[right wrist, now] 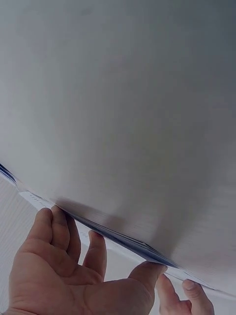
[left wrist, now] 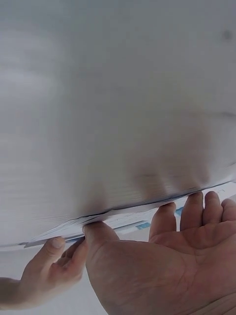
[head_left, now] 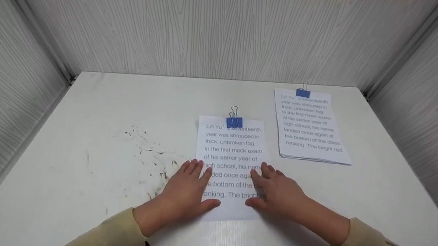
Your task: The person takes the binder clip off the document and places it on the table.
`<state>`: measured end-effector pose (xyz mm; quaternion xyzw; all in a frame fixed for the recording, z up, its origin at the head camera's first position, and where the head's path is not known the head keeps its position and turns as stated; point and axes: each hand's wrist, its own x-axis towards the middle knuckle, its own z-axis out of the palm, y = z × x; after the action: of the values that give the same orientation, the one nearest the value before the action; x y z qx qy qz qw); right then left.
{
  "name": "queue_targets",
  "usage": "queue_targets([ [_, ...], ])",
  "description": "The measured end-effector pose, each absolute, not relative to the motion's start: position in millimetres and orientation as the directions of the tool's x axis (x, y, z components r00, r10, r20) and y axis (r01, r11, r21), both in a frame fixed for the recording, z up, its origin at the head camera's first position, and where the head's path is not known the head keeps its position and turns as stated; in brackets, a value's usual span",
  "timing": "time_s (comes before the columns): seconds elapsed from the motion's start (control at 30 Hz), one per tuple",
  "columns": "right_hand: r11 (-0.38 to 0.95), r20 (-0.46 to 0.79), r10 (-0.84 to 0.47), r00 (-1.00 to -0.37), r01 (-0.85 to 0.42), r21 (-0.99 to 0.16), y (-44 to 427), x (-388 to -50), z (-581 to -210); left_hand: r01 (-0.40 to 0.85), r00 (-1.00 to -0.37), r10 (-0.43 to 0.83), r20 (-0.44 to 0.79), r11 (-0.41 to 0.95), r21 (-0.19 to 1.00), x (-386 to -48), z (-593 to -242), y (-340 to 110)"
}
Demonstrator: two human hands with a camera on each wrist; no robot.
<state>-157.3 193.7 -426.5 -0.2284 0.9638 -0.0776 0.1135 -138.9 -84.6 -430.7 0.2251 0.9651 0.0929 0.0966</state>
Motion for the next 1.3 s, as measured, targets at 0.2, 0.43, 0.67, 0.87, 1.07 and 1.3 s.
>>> queue_targets([
  [0.2,0.88,-0.178,-0.463,-0.868,-0.428,-0.204,194,-149,-426,0.423,-0.878,0.46,-0.134,0.875,0.235,-131,-431,-84],
  [0.43,0.877,-0.17,-0.469,-0.867,-0.435,-0.203,196,-142,-424,0.44,-0.874,0.472,-0.115,0.87,0.221,-125,-431,-83],
  [0.67,0.88,-0.178,-0.466,-0.867,-0.433,-0.194,197,-136,-425,0.438,-0.875,0.47,-0.111,0.87,0.227,-119,-430,-83],
  [0.87,0.873,-0.18,-0.48,-0.858,-0.447,-0.197,196,-134,-424,0.427,-0.897,0.441,-0.04,0.885,0.186,-133,-426,-85],
  [1.07,0.865,-0.166,-0.488,-0.857,-0.45,-0.223,197,-134,-426,0.374,-0.927,0.369,0.069,0.89,0.261,-179,-417,-94],
  [1.3,0.859,-0.158,-0.495,-0.854,-0.454,-0.237,198,-135,-426,0.347,-0.937,0.304,0.17,0.86,0.375,-231,-420,-106],
])
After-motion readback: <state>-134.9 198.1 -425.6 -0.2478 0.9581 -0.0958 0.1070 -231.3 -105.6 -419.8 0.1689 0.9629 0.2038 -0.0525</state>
